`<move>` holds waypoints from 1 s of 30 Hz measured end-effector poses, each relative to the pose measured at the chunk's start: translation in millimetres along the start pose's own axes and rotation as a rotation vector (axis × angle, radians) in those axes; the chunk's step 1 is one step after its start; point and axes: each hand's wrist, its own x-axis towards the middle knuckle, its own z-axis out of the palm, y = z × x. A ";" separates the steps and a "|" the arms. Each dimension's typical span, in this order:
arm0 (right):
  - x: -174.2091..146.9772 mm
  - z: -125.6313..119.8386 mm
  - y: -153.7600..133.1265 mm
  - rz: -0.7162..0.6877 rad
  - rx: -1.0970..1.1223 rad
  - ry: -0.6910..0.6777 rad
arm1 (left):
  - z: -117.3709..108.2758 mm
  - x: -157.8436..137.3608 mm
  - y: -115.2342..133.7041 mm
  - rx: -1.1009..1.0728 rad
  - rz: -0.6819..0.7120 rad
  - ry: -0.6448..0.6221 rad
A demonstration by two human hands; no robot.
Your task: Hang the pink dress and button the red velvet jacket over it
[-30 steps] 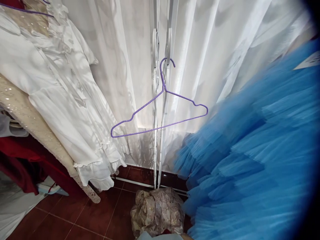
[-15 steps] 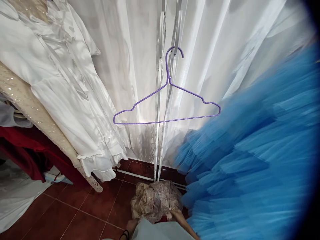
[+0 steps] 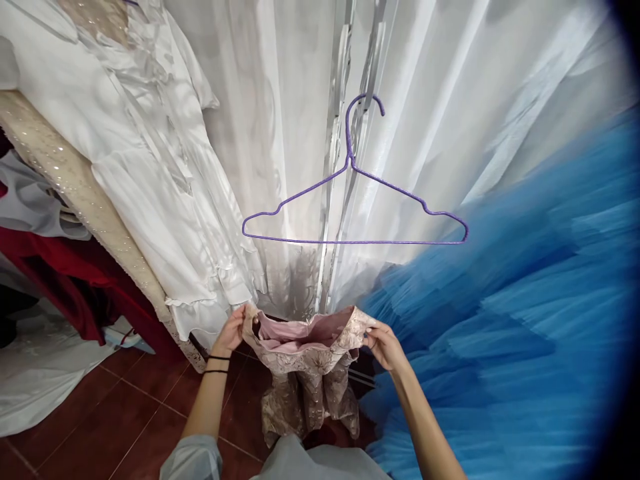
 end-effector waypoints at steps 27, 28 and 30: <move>20.8 87.1 -95.9 -0.734 -0.047 0.226 | 71.5 46.4 232.6 0.307 0.805 0.174; 19.3 87.8 -100.7 -0.740 -0.036 0.247 | 81.3 46.4 239.9 0.344 0.840 0.156; 15.1 87.5 -111.4 -0.767 -0.015 0.307 | 103.5 45.0 254.0 0.461 0.873 0.083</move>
